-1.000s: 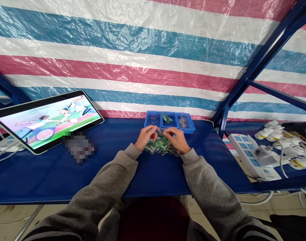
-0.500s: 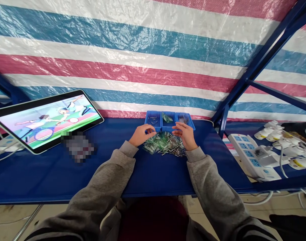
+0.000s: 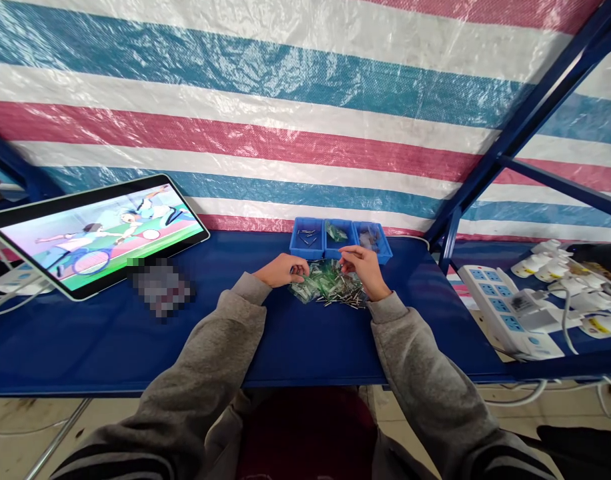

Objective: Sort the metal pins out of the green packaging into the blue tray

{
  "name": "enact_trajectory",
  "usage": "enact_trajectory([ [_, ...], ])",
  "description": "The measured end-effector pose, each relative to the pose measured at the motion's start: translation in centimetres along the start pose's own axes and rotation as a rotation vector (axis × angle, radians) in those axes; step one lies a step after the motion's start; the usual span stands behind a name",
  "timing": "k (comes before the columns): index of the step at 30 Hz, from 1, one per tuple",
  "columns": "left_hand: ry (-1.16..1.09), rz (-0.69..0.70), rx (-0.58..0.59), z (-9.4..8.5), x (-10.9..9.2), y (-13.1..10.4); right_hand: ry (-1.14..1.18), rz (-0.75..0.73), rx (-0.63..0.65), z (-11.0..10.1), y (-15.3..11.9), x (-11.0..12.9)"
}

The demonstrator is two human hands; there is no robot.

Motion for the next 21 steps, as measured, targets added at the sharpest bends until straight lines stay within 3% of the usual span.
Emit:
enact_trajectory([
  [6, -0.068, 0.102, -0.317, -0.4, -1.9, 0.1, -0.163, -0.228, 0.176, 0.7, -0.9, 0.6],
  [11, -0.234, 0.132, -0.609, 1.5, -2.8, 0.0, -0.353, -0.449, 0.278, 1.6, -1.6, 0.1],
  [15, -0.358, 0.049, -0.663, 3.4, -3.0, -0.1, -0.432, -0.519, 0.248, 1.4, -1.4, -0.1],
  [21, -0.571, -0.173, -0.443, 4.1, -1.9, 0.1, -0.498, -0.711, 0.061, 0.9, -1.1, 0.3],
])
Point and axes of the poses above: each hand's wrist, its own y-axis towards the middle knuckle, its own z-axis out of the palm, x = y × z, the point moved 2 cm from there along y, towards the middle knuckle, and after that the axes turned 13 degrees about -x, right-handed, at the moved point
